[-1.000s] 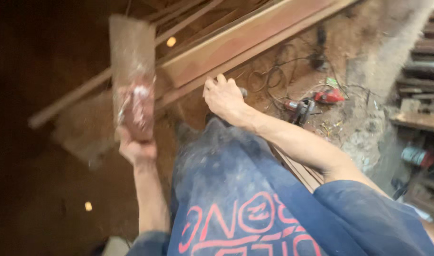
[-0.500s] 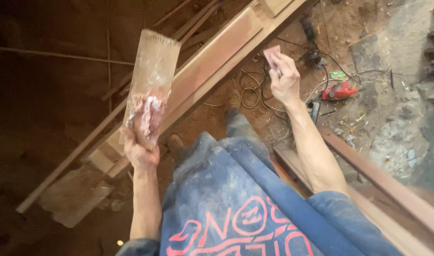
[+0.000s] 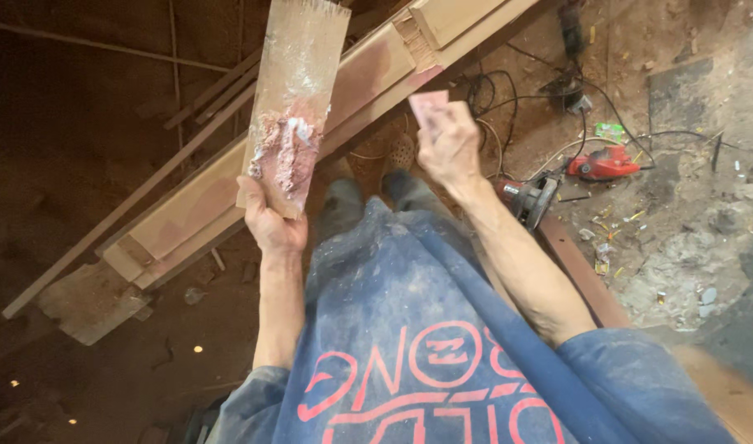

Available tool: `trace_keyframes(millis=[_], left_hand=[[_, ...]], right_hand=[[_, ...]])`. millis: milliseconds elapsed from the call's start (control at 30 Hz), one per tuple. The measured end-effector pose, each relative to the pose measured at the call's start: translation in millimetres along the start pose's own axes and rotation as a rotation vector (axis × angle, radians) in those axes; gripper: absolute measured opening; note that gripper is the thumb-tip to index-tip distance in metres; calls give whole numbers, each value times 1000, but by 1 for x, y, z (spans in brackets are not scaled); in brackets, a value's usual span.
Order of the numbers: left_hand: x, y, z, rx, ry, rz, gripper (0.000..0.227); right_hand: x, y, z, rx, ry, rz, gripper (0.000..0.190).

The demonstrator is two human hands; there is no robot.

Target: The person uses an angle grinder to sand a long wooden plank, then switches to hand sanding with sandpaper and a sanding block. The person smooths the plank's surface and edges while working in a cluttered workshop.

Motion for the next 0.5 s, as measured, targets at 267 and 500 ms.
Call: trace_keyframes(millis=[267,500], left_hand=[[-19,-9,-9,42,-63,64,63],[-30,-11,-7,74,-110,29,64]], right_hand=[[-50,1,-6,81,69,2,29],[-32,18,-33,126,52,-115,24]])
Point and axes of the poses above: each hand's wrist, its own x-axis away from the middle knuckle, its own y-axis out of the palm, z = x × y, the point moved 10 cm from there along -x, towards the middle knuckle, and after that the axes turned 2 degrees about -z, right-handed, at the moved point
